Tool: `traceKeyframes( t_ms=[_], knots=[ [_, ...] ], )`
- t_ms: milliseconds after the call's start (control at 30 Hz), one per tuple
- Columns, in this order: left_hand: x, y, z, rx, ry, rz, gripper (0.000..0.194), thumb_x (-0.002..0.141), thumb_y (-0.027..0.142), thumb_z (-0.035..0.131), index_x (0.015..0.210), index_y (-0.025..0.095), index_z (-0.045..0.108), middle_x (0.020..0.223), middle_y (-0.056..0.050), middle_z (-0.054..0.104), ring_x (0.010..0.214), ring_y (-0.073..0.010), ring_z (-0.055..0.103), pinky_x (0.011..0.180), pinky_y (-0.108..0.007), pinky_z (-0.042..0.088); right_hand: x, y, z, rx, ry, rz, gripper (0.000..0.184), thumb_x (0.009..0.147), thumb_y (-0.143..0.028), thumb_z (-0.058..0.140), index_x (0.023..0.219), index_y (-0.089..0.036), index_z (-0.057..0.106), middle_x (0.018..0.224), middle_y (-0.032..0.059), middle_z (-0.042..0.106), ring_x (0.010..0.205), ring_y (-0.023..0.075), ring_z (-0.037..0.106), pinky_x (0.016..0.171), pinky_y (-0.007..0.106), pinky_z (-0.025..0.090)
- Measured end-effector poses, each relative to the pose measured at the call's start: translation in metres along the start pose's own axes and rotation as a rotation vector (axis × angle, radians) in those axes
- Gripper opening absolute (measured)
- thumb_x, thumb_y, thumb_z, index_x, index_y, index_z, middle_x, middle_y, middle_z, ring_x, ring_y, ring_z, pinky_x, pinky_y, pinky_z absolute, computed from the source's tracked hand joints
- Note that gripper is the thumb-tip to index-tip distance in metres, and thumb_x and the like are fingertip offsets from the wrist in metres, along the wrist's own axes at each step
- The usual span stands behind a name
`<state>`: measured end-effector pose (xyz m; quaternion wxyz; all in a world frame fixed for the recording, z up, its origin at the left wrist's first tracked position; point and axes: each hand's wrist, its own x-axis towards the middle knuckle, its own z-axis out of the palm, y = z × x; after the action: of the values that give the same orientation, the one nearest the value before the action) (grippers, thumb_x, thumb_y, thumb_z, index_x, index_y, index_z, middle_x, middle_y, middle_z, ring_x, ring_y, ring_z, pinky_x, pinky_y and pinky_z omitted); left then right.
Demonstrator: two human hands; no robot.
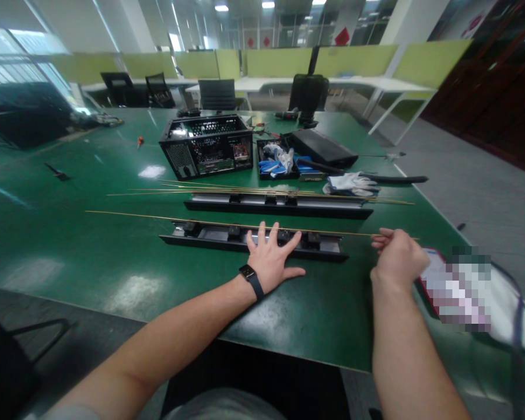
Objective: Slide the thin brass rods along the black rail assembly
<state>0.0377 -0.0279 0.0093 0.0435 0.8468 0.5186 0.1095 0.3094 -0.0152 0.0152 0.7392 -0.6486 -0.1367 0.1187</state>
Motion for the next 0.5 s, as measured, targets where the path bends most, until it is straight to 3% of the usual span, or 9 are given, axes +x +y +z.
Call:
traceKeyframes(
  t_ms=[233, 367, 433, 500],
  knots=[
    [0.000, -0.001, 0.002, -0.004, 0.019, 0.010, 0.095, 0.090, 0.088, 0.074, 0.174, 0.053, 0.046, 0.186, -0.015, 0.041, 0.172, -0.0558, 0.027, 0.128, -0.085, 0.029, 0.011, 0.004, -0.003, 0.014, 0.079, -0.024, 0.013, 0.078, -0.013, 0.060, 0.078, -0.016, 0.073, 0.076, 0.0057, 0.071, 0.066, 0.0145, 0.064, 0.053, 0.020, 0.047],
    [0.000, -0.001, 0.000, -0.013, 0.008, 0.000, 0.092, 0.091, 0.088, 0.072, 0.173, 0.054, 0.049, 0.185, -0.014, 0.042, 0.172, -0.0550, 0.027, 0.129, -0.084, 0.029, 0.015, 0.004, -0.007, -0.028, 0.119, -0.013, 0.012, 0.080, -0.013, 0.062, 0.083, -0.018, 0.072, 0.083, 0.0063, 0.073, 0.068, 0.0149, 0.064, 0.048, 0.019, 0.043],
    [0.000, -0.001, -0.001, -0.019, 0.002, -0.002, 0.090, 0.091, 0.088, 0.071, 0.172, 0.054, 0.049, 0.185, -0.014, 0.042, 0.172, -0.0549, 0.027, 0.129, -0.084, 0.029, 0.018, 0.006, -0.010, -0.046, 0.120, -0.007, 0.018, 0.080, -0.011, 0.061, 0.091, -0.019, 0.072, 0.088, 0.0068, 0.074, 0.070, 0.0148, 0.065, 0.046, 0.018, 0.040],
    [0.000, -0.001, -0.001, -0.025, 0.004, 0.002, 0.090, 0.091, 0.088, 0.071, 0.172, 0.054, 0.050, 0.185, -0.014, 0.042, 0.172, -0.0552, 0.027, 0.128, -0.083, 0.030, 0.023, 0.009, -0.013, -0.046, 0.100, 0.009, 0.035, 0.078, -0.009, 0.062, 0.110, -0.020, 0.072, 0.099, 0.0079, 0.077, 0.073, 0.0144, 0.067, 0.045, 0.016, 0.038]
  ],
)
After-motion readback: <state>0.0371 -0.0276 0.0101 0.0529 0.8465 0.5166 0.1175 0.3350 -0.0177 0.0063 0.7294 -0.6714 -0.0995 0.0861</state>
